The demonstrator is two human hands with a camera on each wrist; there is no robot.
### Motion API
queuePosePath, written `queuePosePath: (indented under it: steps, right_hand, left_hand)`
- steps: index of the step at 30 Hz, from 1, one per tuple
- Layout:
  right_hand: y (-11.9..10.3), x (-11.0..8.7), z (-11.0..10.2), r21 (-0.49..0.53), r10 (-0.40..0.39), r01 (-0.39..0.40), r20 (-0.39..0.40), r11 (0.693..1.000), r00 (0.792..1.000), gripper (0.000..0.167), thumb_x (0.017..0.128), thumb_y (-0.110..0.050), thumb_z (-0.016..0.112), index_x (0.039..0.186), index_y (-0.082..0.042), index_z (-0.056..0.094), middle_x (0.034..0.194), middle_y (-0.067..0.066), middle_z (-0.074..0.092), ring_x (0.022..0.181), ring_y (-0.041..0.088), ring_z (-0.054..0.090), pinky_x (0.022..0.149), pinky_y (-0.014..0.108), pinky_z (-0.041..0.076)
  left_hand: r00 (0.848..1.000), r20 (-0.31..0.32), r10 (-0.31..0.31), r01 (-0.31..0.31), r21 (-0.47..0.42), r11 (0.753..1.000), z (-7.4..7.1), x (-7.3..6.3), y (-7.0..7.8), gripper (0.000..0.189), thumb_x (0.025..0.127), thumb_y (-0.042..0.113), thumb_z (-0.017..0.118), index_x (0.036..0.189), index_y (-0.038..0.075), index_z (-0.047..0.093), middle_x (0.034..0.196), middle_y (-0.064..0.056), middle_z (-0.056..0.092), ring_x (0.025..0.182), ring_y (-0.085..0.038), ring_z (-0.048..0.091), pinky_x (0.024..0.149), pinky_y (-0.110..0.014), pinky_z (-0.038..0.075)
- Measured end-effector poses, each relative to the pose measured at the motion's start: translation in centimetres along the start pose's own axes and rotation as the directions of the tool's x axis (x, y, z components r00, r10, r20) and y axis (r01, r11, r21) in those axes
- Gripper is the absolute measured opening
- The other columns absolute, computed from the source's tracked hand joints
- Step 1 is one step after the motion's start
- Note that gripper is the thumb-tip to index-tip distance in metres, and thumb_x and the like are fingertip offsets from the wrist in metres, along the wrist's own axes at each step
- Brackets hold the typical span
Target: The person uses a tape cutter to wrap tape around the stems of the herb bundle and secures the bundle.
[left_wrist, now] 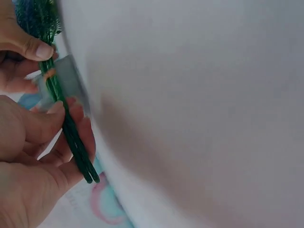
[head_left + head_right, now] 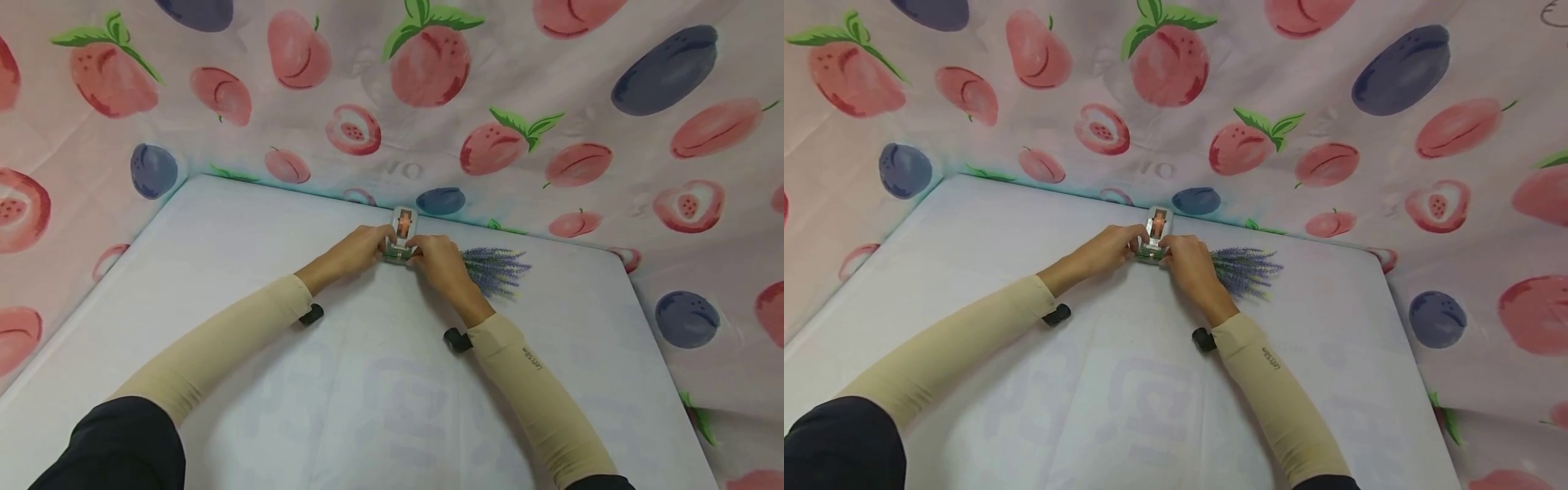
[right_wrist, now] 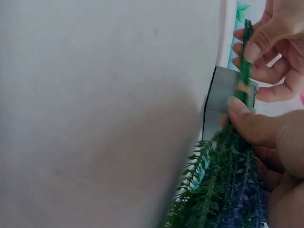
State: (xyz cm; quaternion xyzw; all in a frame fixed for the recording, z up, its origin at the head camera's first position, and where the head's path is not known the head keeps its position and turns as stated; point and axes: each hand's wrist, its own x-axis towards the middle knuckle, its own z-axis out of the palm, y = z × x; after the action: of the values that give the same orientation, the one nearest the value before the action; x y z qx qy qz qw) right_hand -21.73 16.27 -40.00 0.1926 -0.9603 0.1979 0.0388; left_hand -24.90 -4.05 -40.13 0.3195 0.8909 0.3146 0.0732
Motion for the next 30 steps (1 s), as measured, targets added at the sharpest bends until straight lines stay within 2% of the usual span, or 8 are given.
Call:
queuePosePath:
  steps: [6,10,15,19,25,30]
  right_hand:
    - [0.0,0.1,0.1,0.011,-0.002,0.002,0.02,1.0,1.0,0.035,0.087,-0.01,0.078,0.121,-0.003,0.071,0.097,0.014,0.076,0.087,0.024,0.074,0.074,0.038,0.059]
    - [-0.1,0.1,0.0,0.015,0.033,-0.033,0.032,0.999,0.999,0.038,0.088,-0.014,0.079,0.122,-0.004,0.068,0.097,0.012,0.077,0.087,0.024,0.074,0.075,0.04,0.058]
    - [-0.3,-0.3,-0.1,-0.017,0.088,-0.087,0.062,0.996,0.994,0.035,0.087,-0.023,0.08,0.113,-0.006,0.065,0.095,0.008,0.073,0.082,0.023,0.069,0.071,0.04,0.055]
    - [-0.4,-0.6,-0.4,-0.084,0.099,-0.092,0.086,0.992,0.991,0.033,0.086,-0.03,0.082,0.106,-0.007,0.07,0.098,0.007,0.071,0.083,0.023,0.067,0.07,0.039,0.054]
    - [0.1,-0.7,-0.9,-0.126,0.11,-0.094,0.133,0.988,0.985,0.037,0.084,-0.038,0.083,0.11,-0.012,0.076,0.105,0.003,0.075,0.092,0.021,0.069,0.077,0.041,0.056]
    - [0.5,-0.9,-1.2,-0.149,0.104,-0.08,0.163,0.986,0.981,0.044,0.083,-0.043,0.084,0.114,-0.013,0.076,0.109,0.003,0.076,0.095,0.021,0.069,0.079,0.041,0.056]
  left_hand:
    - [1.0,-0.003,0.003,-0.003,-0.029,1.0,0.3,-0.3,-0.4,0.039,0.094,-0.015,0.053,0.127,0.006,0.058,0.108,-0.016,0.071,0.105,-0.028,0.067,0.093,-0.042,0.053]
    - [1.0,0.003,-0.015,0.015,-0.052,0.999,0.2,-0.8,-0.4,0.042,0.095,-0.014,0.053,0.131,0.006,0.054,0.109,-0.016,0.071,0.107,-0.028,0.067,0.094,-0.043,0.052]
    - [0.999,0.014,-0.046,0.047,-0.065,0.997,0.2,-1.2,-0.3,0.043,0.096,-0.011,0.056,0.135,0.004,0.048,0.107,-0.014,0.07,0.105,-0.027,0.066,0.094,-0.042,0.052]
    - [0.998,0.023,-0.066,0.067,-0.057,0.996,0.2,-1.2,-0.3,0.04,0.096,-0.009,0.057,0.134,0.003,0.05,0.107,-0.014,0.07,0.104,-0.027,0.066,0.095,-0.041,0.051]
    - [0.996,0.032,-0.089,0.09,-0.043,0.995,0.0,-1.6,-0.4,0.038,0.096,-0.008,0.058,0.132,0.002,0.055,0.111,-0.015,0.07,0.109,-0.029,0.065,0.098,-0.043,0.051]
    - [0.996,0.028,-0.083,0.083,-0.009,0.997,-0.2,-2.1,-0.7,0.033,0.096,-0.006,0.059,0.127,0.003,0.06,0.112,-0.015,0.07,0.109,-0.029,0.065,0.098,-0.044,0.051]
